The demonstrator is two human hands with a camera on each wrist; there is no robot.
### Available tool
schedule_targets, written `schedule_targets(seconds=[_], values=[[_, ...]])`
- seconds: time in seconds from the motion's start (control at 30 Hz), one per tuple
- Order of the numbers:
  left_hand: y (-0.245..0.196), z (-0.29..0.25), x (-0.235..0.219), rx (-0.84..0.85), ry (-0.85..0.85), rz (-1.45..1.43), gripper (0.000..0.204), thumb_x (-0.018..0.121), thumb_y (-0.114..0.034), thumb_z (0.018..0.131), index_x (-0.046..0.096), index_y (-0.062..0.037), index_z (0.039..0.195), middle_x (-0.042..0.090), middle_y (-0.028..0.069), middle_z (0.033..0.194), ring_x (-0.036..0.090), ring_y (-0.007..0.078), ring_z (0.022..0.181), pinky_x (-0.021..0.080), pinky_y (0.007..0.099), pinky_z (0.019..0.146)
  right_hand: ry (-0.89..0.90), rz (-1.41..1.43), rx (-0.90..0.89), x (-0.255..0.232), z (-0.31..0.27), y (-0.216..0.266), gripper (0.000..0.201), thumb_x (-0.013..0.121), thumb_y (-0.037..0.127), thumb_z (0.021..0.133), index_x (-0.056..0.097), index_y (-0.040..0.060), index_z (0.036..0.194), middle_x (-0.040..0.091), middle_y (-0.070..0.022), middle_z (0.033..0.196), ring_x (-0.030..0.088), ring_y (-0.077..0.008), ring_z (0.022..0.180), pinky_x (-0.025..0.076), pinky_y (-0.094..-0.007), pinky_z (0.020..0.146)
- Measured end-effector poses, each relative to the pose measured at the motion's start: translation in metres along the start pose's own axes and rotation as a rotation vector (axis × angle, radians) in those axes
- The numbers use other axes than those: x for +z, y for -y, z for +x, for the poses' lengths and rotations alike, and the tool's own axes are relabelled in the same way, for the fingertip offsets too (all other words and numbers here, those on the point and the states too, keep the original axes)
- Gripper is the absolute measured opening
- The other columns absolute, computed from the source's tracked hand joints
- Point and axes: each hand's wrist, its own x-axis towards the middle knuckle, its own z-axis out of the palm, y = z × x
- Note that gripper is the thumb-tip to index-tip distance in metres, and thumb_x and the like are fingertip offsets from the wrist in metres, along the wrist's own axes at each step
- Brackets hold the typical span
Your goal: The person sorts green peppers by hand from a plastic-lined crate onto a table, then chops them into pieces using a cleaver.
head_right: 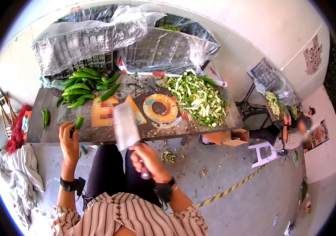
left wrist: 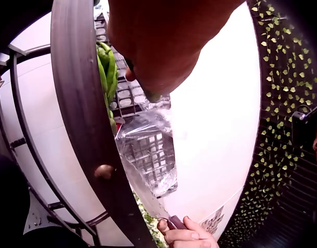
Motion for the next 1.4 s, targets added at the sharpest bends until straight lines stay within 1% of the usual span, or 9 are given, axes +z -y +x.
schedule_targets(seconds=[0.17, 0.23, 0.33, 0.47, 0.63, 0.9, 1.03, 1.17, 1.4], values=[[-0.03, 0.009, 0.031, 0.11, 0.128, -0.037, 0.023, 0.063, -0.002, 0.08, 0.061, -0.0019, 0.103, 0.059, 0.0112, 0.107, 0.053, 0.0309, 0.101, 0.038, 0.0395, 0.093, -0.437, -0.01, -0.239, -0.041, -0.035, 0.02, 0.031, 0.049, 0.029, 0.098, 0.052, 0.0011, 0.11, 0.047, 0.0014, 0.068, 0.042, -0.007, 0.05, 0.037, -0.0232, 0.043], [-0.041, 0.014, 0.043, 0.184, 0.19, -0.055, 0.023, 0.063, -0.002, 0.079, 0.063, -0.0028, 0.102, 0.06, 0.0096, 0.106, 0.053, 0.0305, 0.101, 0.037, 0.0395, 0.093, -0.475, 0.06, -0.332, -0.055, -0.041, 0.022, 0.03, 0.048, 0.029, 0.099, 0.053, 0.0011, 0.109, 0.046, 0.0017, 0.068, 0.042, -0.0072, 0.05, 0.036, -0.0235, 0.043], [-0.048, 0.018, 0.064, 0.293, 0.278, -0.118, 0.025, 0.064, -0.006, 0.08, 0.065, -0.0062, 0.105, 0.061, 0.0068, 0.104, 0.055, 0.0259, 0.1, 0.036, 0.0404, 0.096, -0.428, 0.128, -0.39, -0.054, -0.051, 0.028, 0.032, 0.045, 0.03, 0.1, 0.052, 0.0009, 0.109, 0.044, 0.0023, 0.068, 0.039, -0.0063, 0.05, 0.032, -0.0232, 0.044], [-0.051, 0.014, 0.08, 0.293, 0.384, -0.13, 0.024, 0.063, -0.007, 0.082, 0.065, -0.0082, 0.106, 0.062, 0.0052, 0.103, 0.057, 0.0246, 0.101, 0.032, 0.0427, 0.102, -0.334, 0.195, -0.325, -0.035, -0.049, 0.024, 0.034, 0.042, 0.033, 0.101, 0.053, 0.0017, 0.109, 0.045, 0.0017, 0.067, 0.039, -0.0065, 0.048, 0.033, -0.0225, 0.043], [-0.047, 0.012, 0.092, 0.284, 0.369, -0.179, 0.027, 0.059, -0.002, 0.083, 0.064, -0.0086, 0.109, 0.063, 0.0064, 0.107, 0.057, 0.0256, 0.105, 0.03, 0.0503, 0.107, -0.172, 0.275, -0.196, -0.021, -0.033, 0.006, 0.036, 0.038, 0.035, 0.102, 0.05, 0.0015, 0.11, 0.043, 0.0011, 0.066, 0.038, -0.0064, 0.047, 0.034, -0.0223, 0.042], [-0.05, 0.013, 0.09, 0.286, 0.364, -0.151, 0.026, 0.062, -0.006, 0.082, 0.065, -0.0075, 0.108, 0.062, 0.0088, 0.11, 0.057, 0.0279, 0.106, 0.034, 0.0484, 0.105, -0.064, 0.306, -0.14, -0.01, -0.02, -0.007, 0.04, 0.042, 0.037, 0.101, 0.048, -0.001, 0.109, 0.044, 0.0005, 0.065, 0.039, -0.0066, 0.044, 0.035, -0.023, 0.039], [-0.057, 0.018, 0.087, 0.284, 0.308, -0.167, 0.023, 0.064, -0.003, 0.08, 0.067, -0.0043, 0.102, 0.062, 0.0091, 0.107, 0.056, 0.0309, 0.102, 0.042, 0.0415, 0.095, -0.11, 0.278, -0.14, -0.008, -0.02, -0.009, 0.041, 0.037, 0.037, 0.102, 0.049, -0.0014, 0.111, 0.04, 0.0016, 0.064, 0.036, -0.0056, 0.042, 0.034, -0.0222, 0.039], [-0.059, 0.018, 0.086, 0.267, 0.306, -0.146, 0.021, 0.064, -0.002, 0.079, 0.069, -0.0046, 0.1, 0.06, 0.0086, 0.1, 0.054, 0.0309, 0.095, 0.046, 0.0375, 0.082, -0.081, 0.299, -0.14, -0.014, -0.019, -0.012, 0.039, 0.042, 0.037, 0.101, 0.048, -0.001, 0.11, 0.045, 0.0, 0.066, 0.04, -0.0067, 0.044, 0.036, -0.0228, 0.039], [-0.059, 0.018, 0.087, 0.274, 0.307, -0.124, 0.021, 0.064, -0.002, 0.079, 0.069, -0.0049, 0.1, 0.059, 0.0087, 0.098, 0.054, 0.0301, 0.092, 0.046, 0.0378, 0.081, -0.072, 0.304, -0.127, -0.012, -0.019, -0.014, 0.039, 0.04, 0.037, 0.101, 0.048, -0.0003, 0.11, 0.045, 0.0002, 0.066, 0.04, -0.0065, 0.044, 0.036, -0.0226, 0.04]])
